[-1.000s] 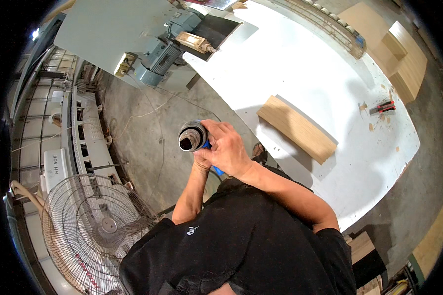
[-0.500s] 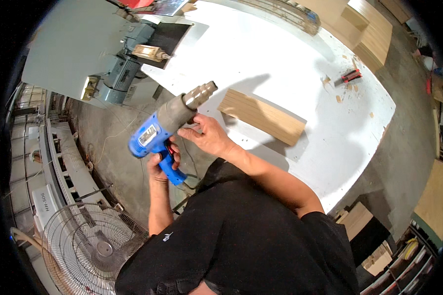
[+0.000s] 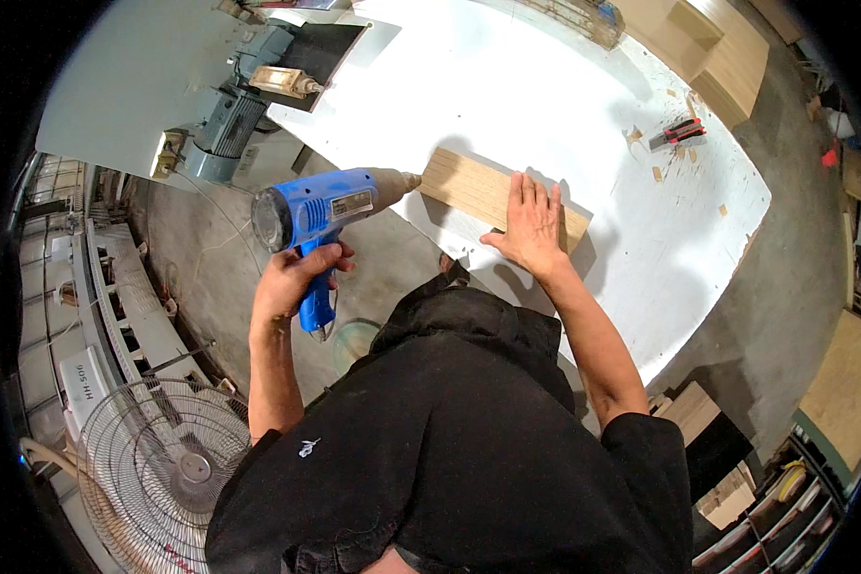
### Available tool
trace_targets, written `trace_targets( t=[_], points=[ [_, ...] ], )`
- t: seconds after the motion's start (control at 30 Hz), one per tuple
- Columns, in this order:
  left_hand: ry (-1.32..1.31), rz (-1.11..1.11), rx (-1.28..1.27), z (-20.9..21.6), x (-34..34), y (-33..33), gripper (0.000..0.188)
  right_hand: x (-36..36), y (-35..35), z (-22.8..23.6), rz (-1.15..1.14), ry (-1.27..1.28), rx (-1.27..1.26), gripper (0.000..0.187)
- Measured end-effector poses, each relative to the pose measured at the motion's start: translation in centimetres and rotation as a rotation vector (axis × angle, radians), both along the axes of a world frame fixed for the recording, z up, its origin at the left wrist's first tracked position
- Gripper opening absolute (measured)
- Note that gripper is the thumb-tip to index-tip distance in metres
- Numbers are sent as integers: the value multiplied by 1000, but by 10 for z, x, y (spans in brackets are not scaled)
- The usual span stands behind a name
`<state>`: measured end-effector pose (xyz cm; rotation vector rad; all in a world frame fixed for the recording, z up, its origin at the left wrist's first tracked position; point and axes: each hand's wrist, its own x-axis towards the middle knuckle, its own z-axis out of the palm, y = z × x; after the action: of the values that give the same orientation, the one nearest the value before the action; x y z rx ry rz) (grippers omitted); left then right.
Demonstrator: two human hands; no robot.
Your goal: The person handles wood pieces in a workshop, using a knife to scrape off excess material from the edges and a heat gun to heat specific areas of a wooden block before stacking the items together.
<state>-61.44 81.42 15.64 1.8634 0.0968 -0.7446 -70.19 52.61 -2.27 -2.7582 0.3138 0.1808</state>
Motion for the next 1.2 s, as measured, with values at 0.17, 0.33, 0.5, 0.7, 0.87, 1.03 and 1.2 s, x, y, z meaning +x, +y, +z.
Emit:
trace_targets(
  t=[0.17, 0.33, 0.5, 0.7, 0.87, 1.03, 1.2],
  points=[
    [24, -46, 62, 1, 2, -6, 35, -3, -8, -22, 24, -75, -26, 104],
    [11, -51, 104, 4, 0, -16, 36, -4, -10, -26, 33, -129, -17, 98],
    [50, -101, 58, 2, -2, -22, 32, -6, -10, -29, 36, -166, -32, 98],
    [-60, -112, 87, -5, -2, -29, 31, -5, -11, -27, 39, -170, -21, 98],
    [33, -134, 76, -2, 2, -29, 33, -4, -12, -27, 37, -188, 14, 96],
    [-34, -154, 109, 1, 4, -34, 35, -4, -10, -29, 25, -194, 40, 99],
    [10, -207, 71, -4, 5, -36, 33, -5, -8, -29, 34, -247, 18, 96]
  ],
)
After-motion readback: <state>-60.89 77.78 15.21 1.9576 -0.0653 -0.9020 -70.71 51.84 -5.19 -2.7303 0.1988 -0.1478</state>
